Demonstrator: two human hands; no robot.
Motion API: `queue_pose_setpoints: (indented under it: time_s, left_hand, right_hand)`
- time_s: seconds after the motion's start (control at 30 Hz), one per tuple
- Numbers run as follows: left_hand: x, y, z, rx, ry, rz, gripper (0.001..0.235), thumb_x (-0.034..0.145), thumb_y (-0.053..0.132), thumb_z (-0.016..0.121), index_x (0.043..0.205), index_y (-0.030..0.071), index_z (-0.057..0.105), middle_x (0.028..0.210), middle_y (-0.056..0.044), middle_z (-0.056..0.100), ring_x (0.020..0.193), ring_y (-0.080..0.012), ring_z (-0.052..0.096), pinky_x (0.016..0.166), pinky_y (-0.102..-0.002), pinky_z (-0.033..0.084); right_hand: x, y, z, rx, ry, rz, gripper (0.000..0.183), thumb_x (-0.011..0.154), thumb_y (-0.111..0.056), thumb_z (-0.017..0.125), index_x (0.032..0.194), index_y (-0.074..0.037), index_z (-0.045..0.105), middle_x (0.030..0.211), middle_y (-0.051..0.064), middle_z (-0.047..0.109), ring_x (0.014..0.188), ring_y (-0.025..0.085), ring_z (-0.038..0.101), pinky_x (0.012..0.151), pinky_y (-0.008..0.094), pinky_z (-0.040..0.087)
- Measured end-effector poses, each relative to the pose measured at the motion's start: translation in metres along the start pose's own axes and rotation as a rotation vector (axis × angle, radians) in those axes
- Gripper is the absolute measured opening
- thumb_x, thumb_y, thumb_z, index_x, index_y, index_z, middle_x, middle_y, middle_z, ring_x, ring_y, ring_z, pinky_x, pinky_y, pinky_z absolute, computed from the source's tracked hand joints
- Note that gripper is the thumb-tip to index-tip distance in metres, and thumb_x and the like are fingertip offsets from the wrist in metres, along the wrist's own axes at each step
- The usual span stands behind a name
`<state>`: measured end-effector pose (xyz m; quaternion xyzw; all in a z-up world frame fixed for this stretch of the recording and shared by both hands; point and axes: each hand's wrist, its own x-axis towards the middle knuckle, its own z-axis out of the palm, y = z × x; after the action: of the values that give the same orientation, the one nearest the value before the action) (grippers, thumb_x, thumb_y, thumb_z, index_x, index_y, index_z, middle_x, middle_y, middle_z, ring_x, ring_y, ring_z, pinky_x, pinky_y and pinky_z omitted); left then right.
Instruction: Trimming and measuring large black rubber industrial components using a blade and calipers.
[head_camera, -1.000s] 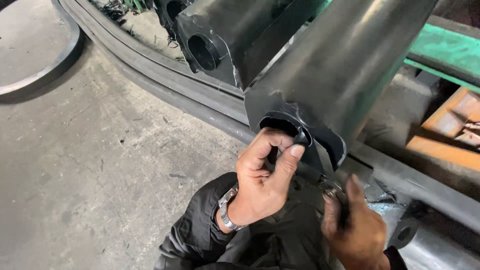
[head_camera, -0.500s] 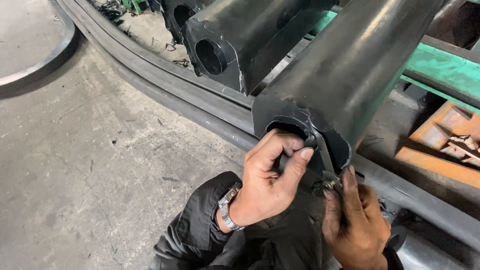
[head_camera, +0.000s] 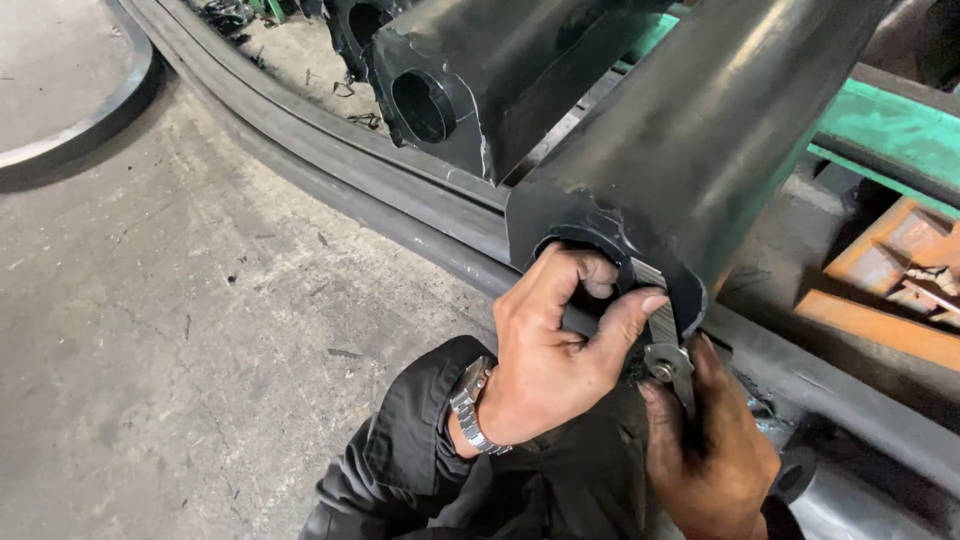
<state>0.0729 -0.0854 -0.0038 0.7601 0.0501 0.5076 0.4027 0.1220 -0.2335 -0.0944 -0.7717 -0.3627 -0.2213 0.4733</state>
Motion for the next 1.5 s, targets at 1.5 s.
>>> queue_pose_setpoints:
  time_s: [1.5]
  left_hand:
    - [0.052, -0.033, -0.045, 0.507, -0.23, 0.932, 0.031, 0.085, -0.001, 0.078, 0.114, -0.003, 0.071, 0.109, -0.014, 0.064, 0.105, -0.0294, 0.064, 0.091, -0.04, 0.059]
  right_hand:
    - [-0.017, 0.011, 0.021, -0.232, 0.126, -0.136, 0.049, 0.1, 0.002, 0.075, 0.146, 0.0, 0.059, 0.105, 0.02, 0.071, 0.077, 0.033, 0.072, 0.063, 0.038, 0.054]
